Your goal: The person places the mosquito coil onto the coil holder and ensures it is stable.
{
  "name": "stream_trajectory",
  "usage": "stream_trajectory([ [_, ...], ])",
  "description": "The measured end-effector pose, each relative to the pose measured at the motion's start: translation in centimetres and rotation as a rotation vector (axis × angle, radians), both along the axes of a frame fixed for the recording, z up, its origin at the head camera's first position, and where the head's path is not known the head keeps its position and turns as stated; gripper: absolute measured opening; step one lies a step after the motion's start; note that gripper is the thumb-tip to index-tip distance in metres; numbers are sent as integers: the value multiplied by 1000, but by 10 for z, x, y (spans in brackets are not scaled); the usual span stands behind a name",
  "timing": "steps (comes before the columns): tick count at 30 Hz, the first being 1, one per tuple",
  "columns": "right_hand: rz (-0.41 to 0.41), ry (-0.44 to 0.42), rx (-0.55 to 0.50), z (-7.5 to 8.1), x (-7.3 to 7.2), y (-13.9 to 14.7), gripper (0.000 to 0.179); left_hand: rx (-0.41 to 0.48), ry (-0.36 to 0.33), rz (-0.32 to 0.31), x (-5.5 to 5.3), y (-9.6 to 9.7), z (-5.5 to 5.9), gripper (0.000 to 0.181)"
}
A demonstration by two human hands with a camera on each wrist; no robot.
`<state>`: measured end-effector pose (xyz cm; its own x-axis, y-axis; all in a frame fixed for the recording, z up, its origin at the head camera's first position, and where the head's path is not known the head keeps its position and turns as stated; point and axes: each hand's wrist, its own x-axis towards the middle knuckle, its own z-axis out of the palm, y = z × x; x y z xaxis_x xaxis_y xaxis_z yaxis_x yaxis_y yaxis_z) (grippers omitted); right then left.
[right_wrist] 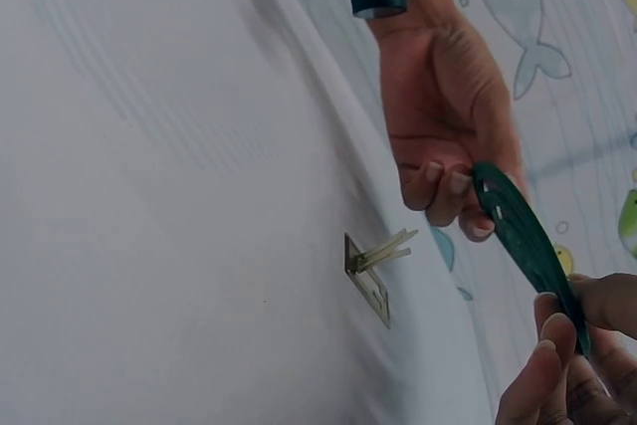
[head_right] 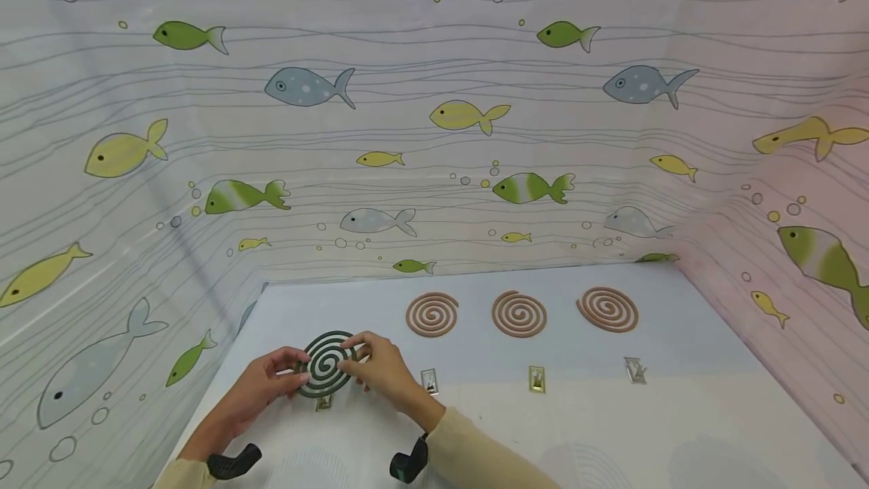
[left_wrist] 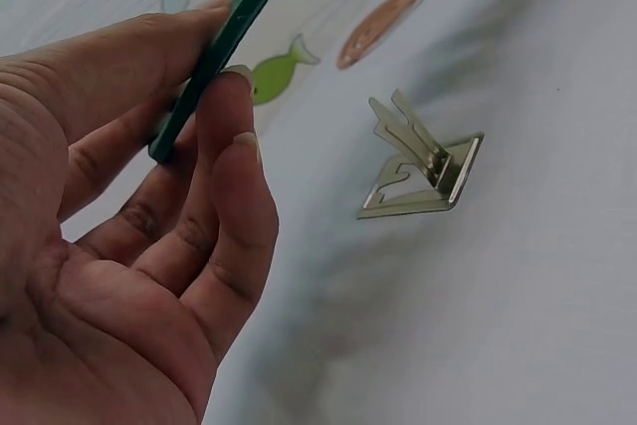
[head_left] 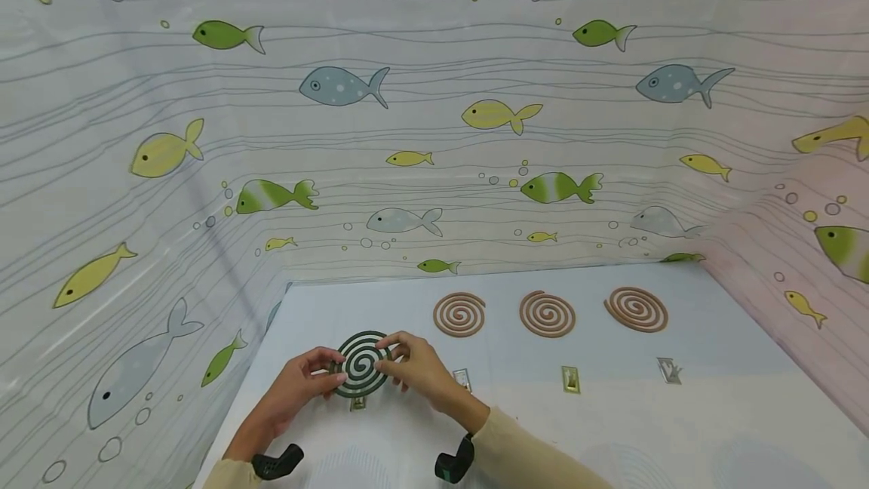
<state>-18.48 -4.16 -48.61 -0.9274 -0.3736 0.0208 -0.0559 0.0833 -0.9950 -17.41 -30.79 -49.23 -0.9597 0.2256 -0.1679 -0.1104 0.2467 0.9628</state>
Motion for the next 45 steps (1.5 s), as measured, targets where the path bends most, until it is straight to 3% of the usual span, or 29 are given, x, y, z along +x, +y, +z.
stream_trajectory([
  [15, 39, -11, -24, -8, 9, -2, 27, 28, -15, -39, 8, -8, -7, 39],
  [30, 43, -20, -20, -17, 16, -4, 27, 70, -52, -98, 12, -13, -17, 43],
  [45, 29, -13, 41, -29, 14, -5, 27, 0, -66, -110, 8, -8, -17, 45],
])
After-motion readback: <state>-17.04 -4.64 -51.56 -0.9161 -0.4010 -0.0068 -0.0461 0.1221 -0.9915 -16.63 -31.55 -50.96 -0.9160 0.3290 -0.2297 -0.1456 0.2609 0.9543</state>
